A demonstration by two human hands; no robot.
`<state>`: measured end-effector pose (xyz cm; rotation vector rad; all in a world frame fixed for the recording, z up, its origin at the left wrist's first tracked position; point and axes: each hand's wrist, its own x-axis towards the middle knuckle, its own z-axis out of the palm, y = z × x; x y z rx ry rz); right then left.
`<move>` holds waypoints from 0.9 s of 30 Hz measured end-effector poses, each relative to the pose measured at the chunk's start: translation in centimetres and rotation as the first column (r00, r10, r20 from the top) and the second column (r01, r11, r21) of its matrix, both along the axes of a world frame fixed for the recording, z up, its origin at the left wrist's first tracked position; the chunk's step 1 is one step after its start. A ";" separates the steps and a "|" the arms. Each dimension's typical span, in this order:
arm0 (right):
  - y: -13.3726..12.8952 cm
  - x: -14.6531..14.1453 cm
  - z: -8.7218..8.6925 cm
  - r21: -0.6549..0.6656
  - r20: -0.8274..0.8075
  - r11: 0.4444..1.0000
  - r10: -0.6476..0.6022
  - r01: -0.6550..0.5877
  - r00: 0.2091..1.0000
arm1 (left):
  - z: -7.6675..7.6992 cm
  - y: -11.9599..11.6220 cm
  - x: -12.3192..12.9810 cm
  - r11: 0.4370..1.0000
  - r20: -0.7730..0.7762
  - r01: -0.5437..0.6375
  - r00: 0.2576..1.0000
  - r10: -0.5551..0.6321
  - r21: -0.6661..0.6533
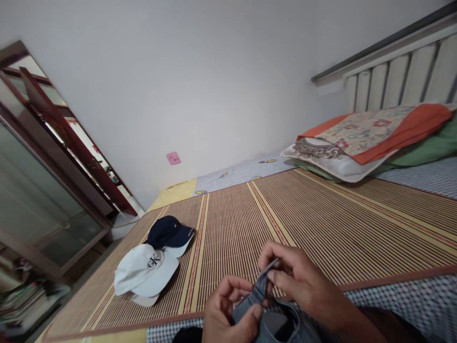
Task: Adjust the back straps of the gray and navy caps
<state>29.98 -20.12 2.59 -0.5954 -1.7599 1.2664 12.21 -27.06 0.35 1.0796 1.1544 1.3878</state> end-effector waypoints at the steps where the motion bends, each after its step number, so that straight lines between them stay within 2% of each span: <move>1: 0.1 0.0 0.0 0.028 0.008 1.000 0.007 -0.007 1.000 | 0.0 0.0 0.0 1.000 0.015 -0.009 1.000 0.009 -0.007; 5: -0.1 0.1 0.3 0.127 0.100 0.992 0.004 -0.017 0.995 | 0.1 0.3 -0.1 0.998 0.035 -0.056 0.998 0.056 -0.003; 9: -0.2 0.4 0.6 0.078 0.227 0.989 0.108 -0.128 0.968 | 0.3 0.4 -0.8 0.997 0.008 -0.073 0.997 0.073 0.003; 11: 0.2 0.4 0.1 0.035 0.232 0.987 0.145 -0.157 0.962 | 0.4 0.4 -1.3 0.998 0.050 -0.057 0.997 0.057 -0.004; 13: 1.0 0.5 -0.6 0.002 0.178 0.996 0.083 -0.085 0.980 | 0.4 0.5 -1.8 0.999 0.139 -0.027 0.990 0.030 -0.020; 15: 1.9 0.6 -1.3 -0.045 0.074 0.997 -0.056 0.059 0.996 | 0.4 0.6 -2.2 1.000 0.246 -0.009 0.969 0.015 -0.025; 18: 3.1 0.8 -2.0 -0.158 -0.068 0.964 -0.226 0.213 0.972 | 0.4 1.0 -2.3 0.999 0.354 -0.046 0.934 0.050 -0.020; 21: 3.6 1.0 -2.0 -0.230 -0.131 0.937 -0.299 0.264 0.945 | 0.1 1.3 -2.2 0.991 0.336 -0.110 0.933 0.128 -0.074; 22: 3.6 1.0 -2.0 -0.248 -0.157 0.928 -0.320 0.277 0.934 | -0.1 1.4 -2.3 0.991 0.300 -0.103 0.946 0.122 -0.080; 23: 3.7 1.0 -2.0 -0.266 -0.190 0.920 -0.341 0.286 0.921 | -0.3 1.3 -2.4 0.995 0.251 -0.057 0.965 0.075 -0.077; 25: 3.8 1.0 -2.1 -0.300 -0.247 0.904 -0.383 0.305 0.890 | -0.6 1.2 -2.7 0.991 0.128 0.122 0.985 -0.113 -0.060; 27: 4.0 0.9 -2.3 -0.317 -0.277 0.894 -0.407 0.317 0.870 | -0.7 0.9 -3.0 0.953 0.008 0.293 0.956 -0.294 -0.079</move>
